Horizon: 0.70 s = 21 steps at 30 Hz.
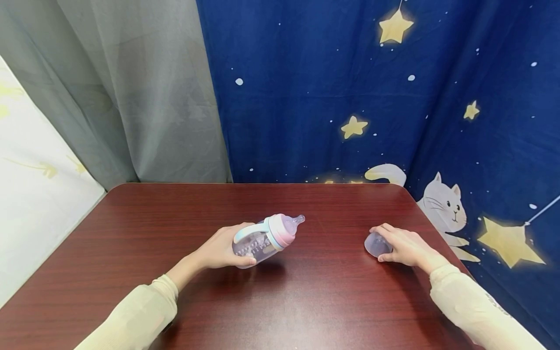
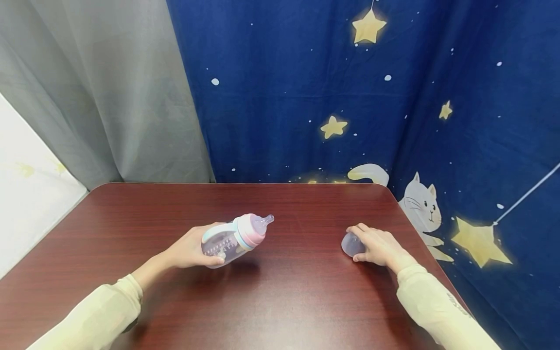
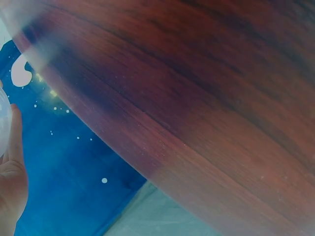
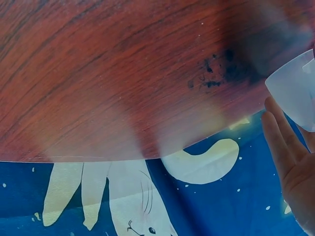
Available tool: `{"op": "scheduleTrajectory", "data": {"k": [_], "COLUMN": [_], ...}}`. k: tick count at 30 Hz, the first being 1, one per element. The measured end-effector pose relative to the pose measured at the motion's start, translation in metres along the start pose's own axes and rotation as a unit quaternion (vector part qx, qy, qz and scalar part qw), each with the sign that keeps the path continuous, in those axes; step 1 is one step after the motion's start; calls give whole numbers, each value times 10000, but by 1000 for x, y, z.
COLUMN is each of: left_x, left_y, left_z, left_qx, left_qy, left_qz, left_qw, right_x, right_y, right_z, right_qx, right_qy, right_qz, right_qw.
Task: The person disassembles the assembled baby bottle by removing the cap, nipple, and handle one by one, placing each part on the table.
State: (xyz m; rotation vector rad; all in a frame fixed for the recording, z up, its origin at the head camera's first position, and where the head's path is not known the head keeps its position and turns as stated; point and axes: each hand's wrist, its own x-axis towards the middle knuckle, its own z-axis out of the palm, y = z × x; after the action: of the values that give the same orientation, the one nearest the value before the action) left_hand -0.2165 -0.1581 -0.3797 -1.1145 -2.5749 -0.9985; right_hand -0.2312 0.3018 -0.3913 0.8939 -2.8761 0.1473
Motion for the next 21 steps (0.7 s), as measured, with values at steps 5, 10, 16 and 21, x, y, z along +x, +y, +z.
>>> {"op": "scheduleTrajectory", "data": {"k": [5, 10, 16, 21], "left_x": [0, -1, 0, 0], "left_y": [0, 0, -1, -1], "left_z": [0, 0, 1, 1], "left_qx": [-2, -5, -6, 9], "left_qy": [-23, -14, -13, 14], "left_qz": [-12, -28, -5, 18], "left_qw": [10000, 10000, 10000, 10000], "right_x": [-1, -1, -1, -1], "right_y": [0, 0, 0, -1], "right_z": [1, 3, 3, 3], "right_qx": [29, -29, -39, -51], "right_qy": [-111, -218, -202, -192], "right_qz": [33, 65, 64, 31], "right_qw": [9999, 9997, 9998, 9998]}}
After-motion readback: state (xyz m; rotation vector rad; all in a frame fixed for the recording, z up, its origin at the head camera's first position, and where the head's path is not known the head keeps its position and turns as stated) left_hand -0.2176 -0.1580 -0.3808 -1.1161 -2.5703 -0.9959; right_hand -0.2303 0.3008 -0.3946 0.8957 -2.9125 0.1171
